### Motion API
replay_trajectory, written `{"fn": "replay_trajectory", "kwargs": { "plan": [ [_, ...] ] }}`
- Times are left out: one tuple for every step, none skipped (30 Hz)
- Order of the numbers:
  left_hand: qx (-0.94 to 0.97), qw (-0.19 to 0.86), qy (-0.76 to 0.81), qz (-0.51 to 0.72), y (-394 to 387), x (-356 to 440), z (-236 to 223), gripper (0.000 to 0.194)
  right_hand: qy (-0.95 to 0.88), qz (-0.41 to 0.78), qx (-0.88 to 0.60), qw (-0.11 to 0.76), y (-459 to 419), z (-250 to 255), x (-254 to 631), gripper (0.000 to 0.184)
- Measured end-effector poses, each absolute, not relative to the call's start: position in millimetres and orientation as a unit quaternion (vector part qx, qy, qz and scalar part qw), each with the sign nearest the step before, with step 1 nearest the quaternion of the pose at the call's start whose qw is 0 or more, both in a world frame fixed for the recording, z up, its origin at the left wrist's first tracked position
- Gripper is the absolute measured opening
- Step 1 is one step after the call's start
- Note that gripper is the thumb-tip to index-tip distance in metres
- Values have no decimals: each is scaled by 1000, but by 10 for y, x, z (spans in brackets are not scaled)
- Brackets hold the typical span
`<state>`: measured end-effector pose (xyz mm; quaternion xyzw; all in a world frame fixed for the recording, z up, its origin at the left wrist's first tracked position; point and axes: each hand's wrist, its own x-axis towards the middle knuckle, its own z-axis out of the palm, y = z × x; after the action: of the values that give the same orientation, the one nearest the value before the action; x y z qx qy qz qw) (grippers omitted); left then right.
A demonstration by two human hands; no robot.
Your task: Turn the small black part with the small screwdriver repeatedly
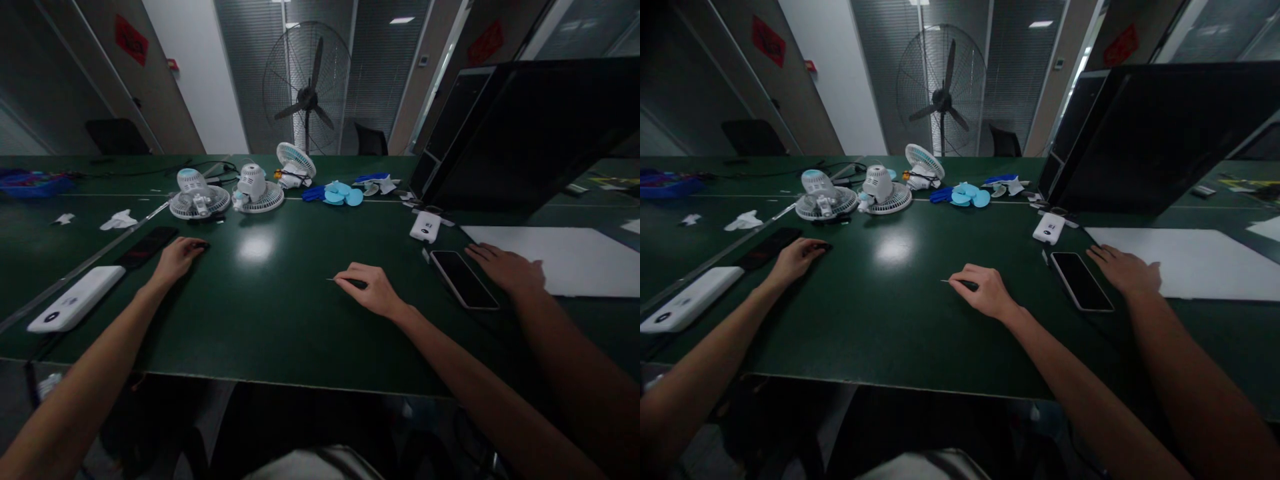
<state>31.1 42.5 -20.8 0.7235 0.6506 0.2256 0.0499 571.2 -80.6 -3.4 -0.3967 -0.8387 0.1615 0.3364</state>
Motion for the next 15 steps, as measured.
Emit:
{"fn": "replay_trajectory", "kwargs": {
  "plan": [
    [718,51,656,227,417,299,-213,41,-839,158,-398,337,-805,-34,5709,22],
    [711,51,662,229,404,296,-214,43,-838,157,-399,337,-805,-34,5707,22],
    [702,54,671,231,387,293,-212,47,-838,160,-399,337,-806,-34,5706,22],
    [691,58,683,231,367,284,-207,51,-838,163,-397,336,-807,-34,5706,23],
    [680,62,695,228,345,266,-198,55,-839,167,-396,334,-807,-34,5706,23],
    [668,66,707,222,320,241,-189,57,-840,170,-395,331,-808,-33,5707,23],
    [660,68,717,215,295,212,-178,57,-841,170,-396,329,-809,-33,5707,23],
    [655,66,724,208,269,182,-168,54,-841,170,-396,326,-809,-33,5708,23],
    [654,61,726,202,245,157,-158,50,-842,171,-396,324,-809,-33,5709,23],
    [657,53,725,200,224,140,-150,46,-842,172,-397,323,-809,-34,5710,23],
    [661,45,722,199,206,131,-143,43,-842,175,-397,322,-808,-35,5712,23],
    [664,39,720,198,194,130,-136,39,-841,178,-396,322,-808,-37,5714,23],
    [667,34,717,196,185,137,-131,37,-841,181,-397,322,-807,-39,5716,24],
    [672,31,714,193,179,146,-125,36,-840,182,-397,322,-807,-41,5719,23],
    [677,30,711,189,175,158,-119,35,-840,183,-398,321,-807,-43,5721,23]
  ]
}}
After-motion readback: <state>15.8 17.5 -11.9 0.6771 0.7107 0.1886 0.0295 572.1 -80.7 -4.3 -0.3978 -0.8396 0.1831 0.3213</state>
